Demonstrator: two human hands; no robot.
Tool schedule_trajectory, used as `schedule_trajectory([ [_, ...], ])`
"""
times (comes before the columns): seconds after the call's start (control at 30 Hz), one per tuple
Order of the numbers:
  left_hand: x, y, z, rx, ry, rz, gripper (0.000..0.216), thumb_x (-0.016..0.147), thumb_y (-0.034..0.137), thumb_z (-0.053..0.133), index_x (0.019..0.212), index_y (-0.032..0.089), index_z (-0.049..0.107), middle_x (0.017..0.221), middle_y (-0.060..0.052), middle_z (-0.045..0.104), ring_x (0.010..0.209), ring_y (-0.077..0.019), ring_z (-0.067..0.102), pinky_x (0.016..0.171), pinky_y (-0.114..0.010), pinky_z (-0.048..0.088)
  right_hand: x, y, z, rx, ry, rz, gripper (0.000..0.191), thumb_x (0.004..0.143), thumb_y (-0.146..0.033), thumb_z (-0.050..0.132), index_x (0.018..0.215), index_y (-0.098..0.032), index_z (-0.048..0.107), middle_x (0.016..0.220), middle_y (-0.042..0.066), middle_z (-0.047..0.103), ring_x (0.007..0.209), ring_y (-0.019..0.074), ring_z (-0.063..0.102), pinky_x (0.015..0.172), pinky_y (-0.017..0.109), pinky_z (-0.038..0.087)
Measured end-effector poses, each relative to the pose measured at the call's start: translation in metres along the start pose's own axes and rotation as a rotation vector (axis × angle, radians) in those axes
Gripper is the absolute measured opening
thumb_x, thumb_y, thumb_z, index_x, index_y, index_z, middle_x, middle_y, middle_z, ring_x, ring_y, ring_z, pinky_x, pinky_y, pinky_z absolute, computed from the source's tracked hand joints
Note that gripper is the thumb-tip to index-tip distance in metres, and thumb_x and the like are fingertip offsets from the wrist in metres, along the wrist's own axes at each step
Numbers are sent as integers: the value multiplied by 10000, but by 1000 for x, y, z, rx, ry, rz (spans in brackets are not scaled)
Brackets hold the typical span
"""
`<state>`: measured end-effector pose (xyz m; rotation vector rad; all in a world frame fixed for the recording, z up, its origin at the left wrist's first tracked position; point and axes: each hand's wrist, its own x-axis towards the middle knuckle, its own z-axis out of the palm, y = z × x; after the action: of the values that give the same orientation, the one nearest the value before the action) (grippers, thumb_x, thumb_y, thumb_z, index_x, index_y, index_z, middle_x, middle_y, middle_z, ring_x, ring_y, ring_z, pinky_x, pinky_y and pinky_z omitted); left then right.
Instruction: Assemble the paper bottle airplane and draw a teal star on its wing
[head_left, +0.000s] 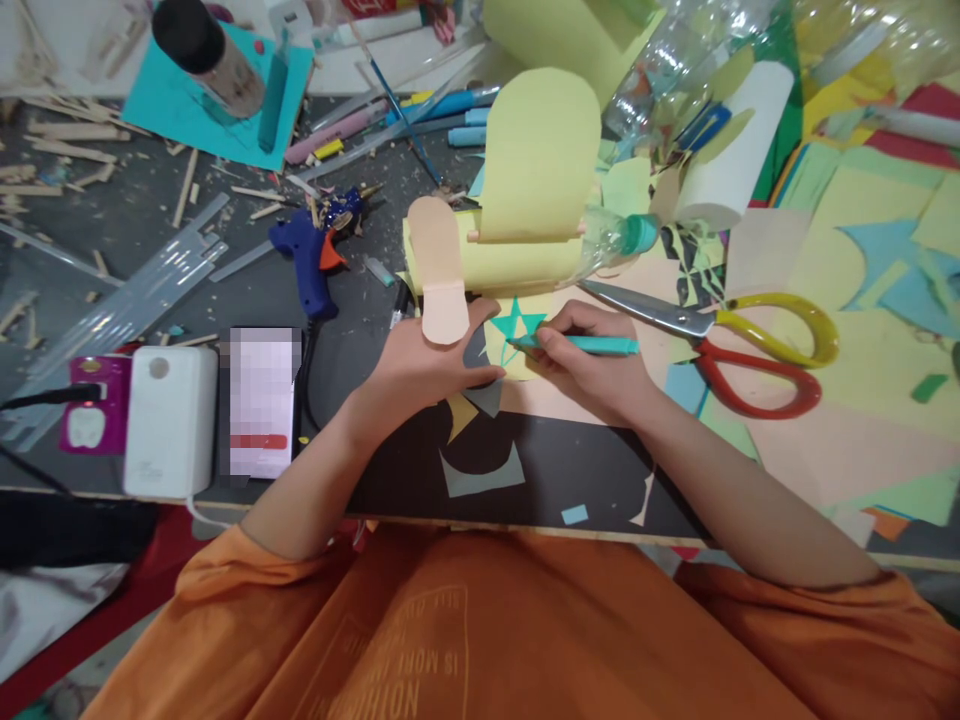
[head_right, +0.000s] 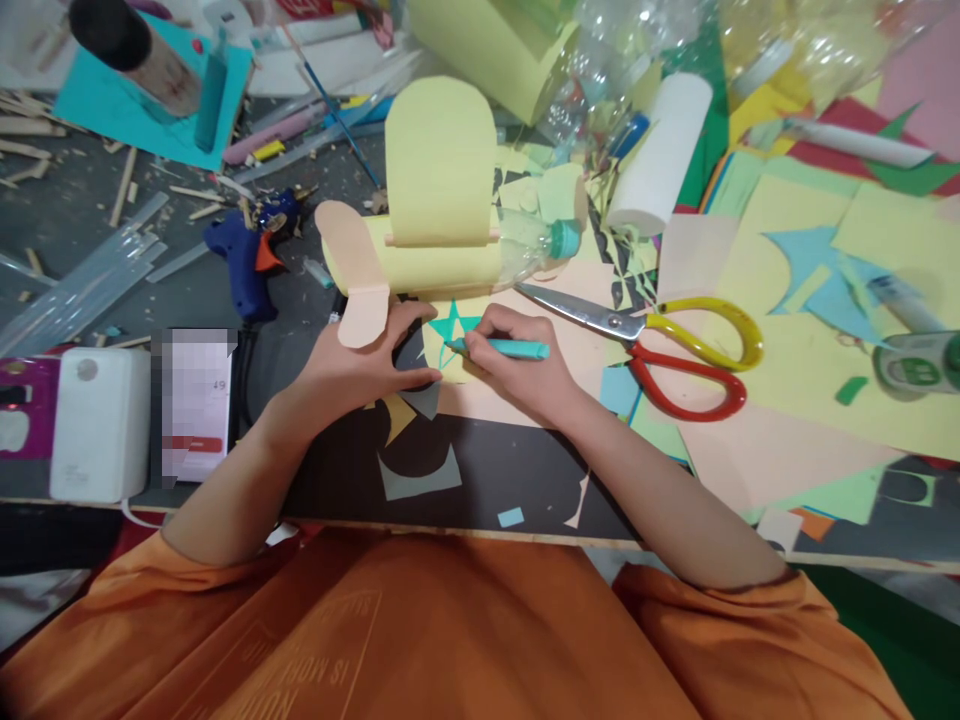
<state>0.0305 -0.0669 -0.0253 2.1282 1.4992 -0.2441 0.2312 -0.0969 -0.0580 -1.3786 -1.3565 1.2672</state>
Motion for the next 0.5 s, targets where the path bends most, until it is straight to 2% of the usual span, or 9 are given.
schedule_trajectory([
  [0.13,0,0,1,-8,2,13,629,863,506,649,1454,382,473,1449,16,589,1220,-256,621,950,-311,483,0,-5,0,-27,-36,16,309,736,-346,705,548,-210,502,547,-33,507,547,102,408,516,250,344],
  [0.3,-2,0,-1,5,-1,15,637,869,524,630,1464,375,458,1475,3,570,1239,-266,608,953,-311,475,0,-5,-1,8,20,-4,263,758,-339,699,576,-219,552,569,-20,574,578,129,503,549,264,408],
  [0.5,-3,-1,-2,-2,-7,29,633,874,521,604,1472,379,453,1469,20,574,1245,-258,601,958,-301,478,-3,-1,1,-4,50,-42,250,781,-322,704,600,-221,566,567,-27,580,564,125,512,545,270,423],
])
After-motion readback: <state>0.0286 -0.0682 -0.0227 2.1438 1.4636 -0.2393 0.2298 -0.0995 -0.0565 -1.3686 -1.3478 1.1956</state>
